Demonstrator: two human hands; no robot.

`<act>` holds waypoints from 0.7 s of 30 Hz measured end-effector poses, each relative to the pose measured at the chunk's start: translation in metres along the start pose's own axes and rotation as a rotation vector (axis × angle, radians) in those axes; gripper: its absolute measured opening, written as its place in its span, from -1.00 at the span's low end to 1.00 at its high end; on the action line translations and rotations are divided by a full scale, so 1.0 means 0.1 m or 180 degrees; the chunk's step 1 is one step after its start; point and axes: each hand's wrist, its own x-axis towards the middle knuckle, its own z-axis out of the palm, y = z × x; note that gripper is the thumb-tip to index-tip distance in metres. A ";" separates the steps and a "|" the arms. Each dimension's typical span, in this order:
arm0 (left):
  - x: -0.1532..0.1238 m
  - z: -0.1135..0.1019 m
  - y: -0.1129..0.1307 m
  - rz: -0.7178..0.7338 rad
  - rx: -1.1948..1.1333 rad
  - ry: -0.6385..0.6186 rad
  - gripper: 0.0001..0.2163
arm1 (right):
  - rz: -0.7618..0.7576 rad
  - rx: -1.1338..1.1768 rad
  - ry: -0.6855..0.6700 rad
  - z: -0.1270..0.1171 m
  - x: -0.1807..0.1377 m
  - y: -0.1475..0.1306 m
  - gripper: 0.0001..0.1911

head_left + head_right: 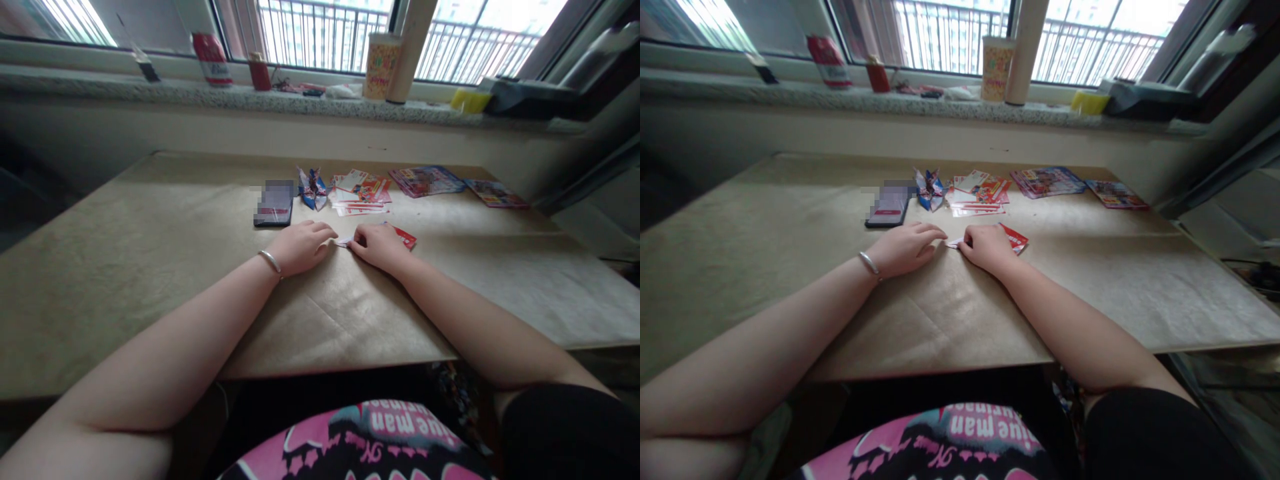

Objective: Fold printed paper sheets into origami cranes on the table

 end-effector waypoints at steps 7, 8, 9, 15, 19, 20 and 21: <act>0.01 -0.03 0.05 0.0321 -0.0061 -0.0055 -0.74 | -0.0571 -0.0256 0.0722 -0.02 0.03 0.06 -0.78; 0.02 -0.05 0.07 0.0326 0.0009 -0.0068 -0.73 | -0.0612 -0.0319 0.0892 -0.03 0.03 0.06 -0.79; 0.02 -0.06 0.09 0.0328 0.0083 -0.0074 -0.73 | -0.0642 -0.0371 0.0985 -0.04 0.02 0.06 -0.80; 0.01 -0.01 0.11 0.0455 0.0092 0.0015 -0.75 | -0.1048 -0.0204 0.0164 -0.08 -0.08 0.03 -0.75; 0.01 0.01 0.05 0.0505 -0.0019 -0.0016 -0.76 | -0.1085 -0.0157 0.0112 -0.08 -0.09 0.05 -0.73; 0.01 0.00 0.04 0.0541 -0.0043 -0.0035 -0.77 | -0.1096 -0.0157 0.0119 -0.08 -0.07 0.06 -0.72; 0.01 -0.01 0.04 0.0580 -0.0066 -0.0046 -0.78 | -0.1102 -0.0149 0.0122 -0.08 -0.06 0.08 -0.71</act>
